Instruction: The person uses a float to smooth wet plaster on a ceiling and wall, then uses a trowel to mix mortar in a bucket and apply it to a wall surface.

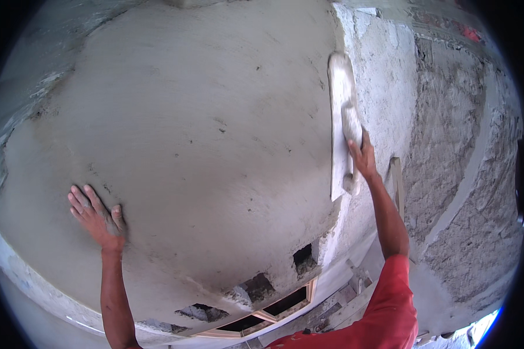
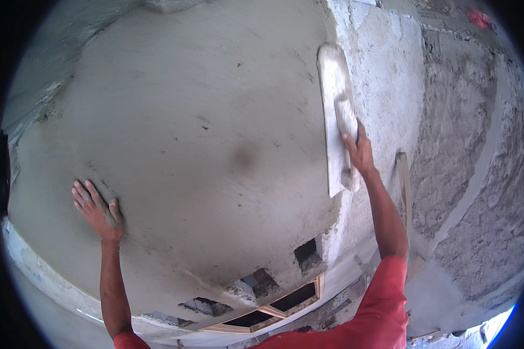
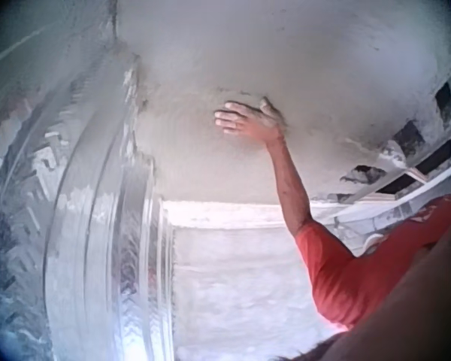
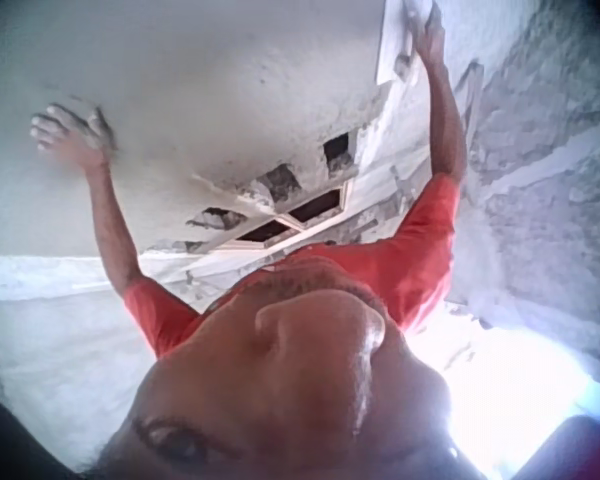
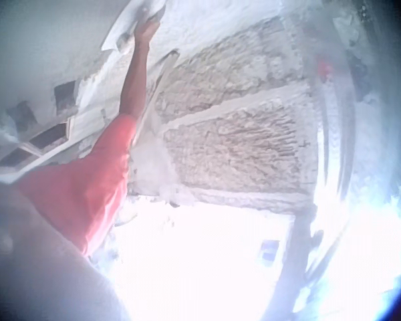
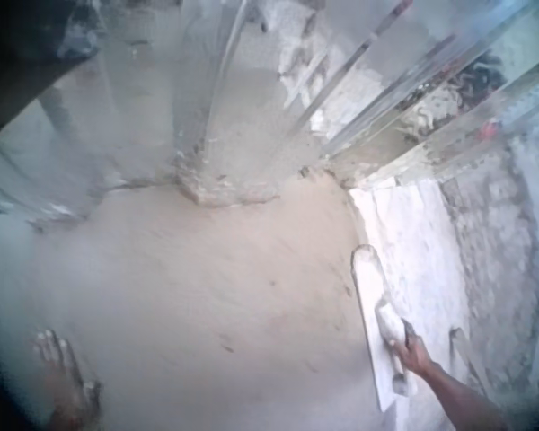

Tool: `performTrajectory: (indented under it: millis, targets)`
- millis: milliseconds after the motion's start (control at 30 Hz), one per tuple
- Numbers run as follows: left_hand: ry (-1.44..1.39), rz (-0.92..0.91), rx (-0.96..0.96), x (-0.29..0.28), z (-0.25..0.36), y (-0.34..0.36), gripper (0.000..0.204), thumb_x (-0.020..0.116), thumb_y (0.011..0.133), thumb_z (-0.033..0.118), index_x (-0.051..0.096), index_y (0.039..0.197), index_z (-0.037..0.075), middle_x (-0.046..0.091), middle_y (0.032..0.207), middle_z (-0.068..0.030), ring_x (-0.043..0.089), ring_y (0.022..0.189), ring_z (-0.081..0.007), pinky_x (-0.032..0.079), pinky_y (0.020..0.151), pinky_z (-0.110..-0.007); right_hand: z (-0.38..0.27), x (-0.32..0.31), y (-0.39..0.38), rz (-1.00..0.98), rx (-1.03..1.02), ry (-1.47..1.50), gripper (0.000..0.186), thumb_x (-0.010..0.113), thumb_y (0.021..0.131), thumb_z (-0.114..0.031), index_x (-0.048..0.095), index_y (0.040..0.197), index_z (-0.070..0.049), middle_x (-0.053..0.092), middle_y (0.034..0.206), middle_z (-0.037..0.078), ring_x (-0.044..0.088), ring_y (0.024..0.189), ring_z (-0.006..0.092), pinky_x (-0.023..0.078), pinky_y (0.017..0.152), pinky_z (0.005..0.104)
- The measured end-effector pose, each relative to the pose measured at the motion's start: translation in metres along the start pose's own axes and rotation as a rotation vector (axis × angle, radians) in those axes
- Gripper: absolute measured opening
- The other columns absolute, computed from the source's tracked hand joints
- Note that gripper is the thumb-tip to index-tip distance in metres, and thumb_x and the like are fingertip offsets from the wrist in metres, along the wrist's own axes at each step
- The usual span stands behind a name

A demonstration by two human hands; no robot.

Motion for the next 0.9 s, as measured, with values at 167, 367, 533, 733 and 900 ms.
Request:
performTrajectory:
  millis: [167,367,533,733,900]
  targets:
    - [-0.011,-0.012,-0.001,0.0,0.003,0.0,0.077,0.027,0.098,0.058,0.015,0.154,0.007,0.008,0.16,-0.0212,0.005,0.147,-0.0416,0.005,0.115,-0.057,-0.065,-0.011,0.067,0.082,-0.019,-0.001,0.078,0.055,0.094,-0.046,0.029,0.145,0.007,0.063,0.096,0.022,0.057,0.064,0.0161,0.05,0.055,0.0314]
    - [-0.042,-0.009,-0.022,0.0,-0.001,-0.003,0.079,0.033,0.096,0.059,0.018,0.154,0.008,0.009,0.159,-0.0223,0.006,0.147,-0.0426,0.004,0.115,-0.058,-0.108,-0.009,0.096,0.065,-0.032,0.031,0.081,0.057,0.092,-0.05,0.031,0.145,0.005,0.063,0.1,0.019,0.057,0.064,0.0165,0.05,0.055,0.0311]
    - [-0.073,-0.035,-0.048,0.001,-0.01,-0.007,0.086,0.053,0.09,0.055,0.017,0.155,0.012,0.007,0.16,-0.021,0.004,0.147,-0.043,0.007,0.113,-0.062,-0.132,0.032,0.068,0.069,-0.044,0.181,0.08,0.051,0.093,-0.057,0.033,0.144,0.003,0.061,0.108,0.018,0.058,0.07,0.017,0.05,0.058,0.0313]
    - [-0.091,-0.059,-0.077,0.008,-0.016,-0.008,0.092,0.061,0.085,0.053,0.015,0.155,0.014,0.004,0.16,-0.0207,0.003,0.147,-0.0432,0.009,0.112,-0.065,-0.178,0.11,-0.016,-0.246,0.047,0.227,0.086,0.047,0.093,-0.062,0.028,0.147,0.002,0.054,0.125,0.024,0.059,0.103,0.0297,0.053,0.082,0.0395]
    - [-0.149,-0.026,-0.118,-0.011,-0.022,-0.029,0.085,0.037,0.094,0.062,0.008,0.155,0.01,0.004,0.159,-0.0235,0.001,0.146,-0.0458,0.004,0.111,-0.066,-0.276,0.19,-0.091,-0.389,-0.176,0.062,0.07,0.043,0.099,-0.04,0.023,0.148,0.006,0.042,0.14,0.033,0.046,0.129,0.0427,0.038,0.107,0.0461]
Point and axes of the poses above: each hand's wrist, its own y-axis towards the middle knuckle, its own x-axis out of the palm, z = x × y, the point moved 9 cm from there along y, towards the middle knuckle
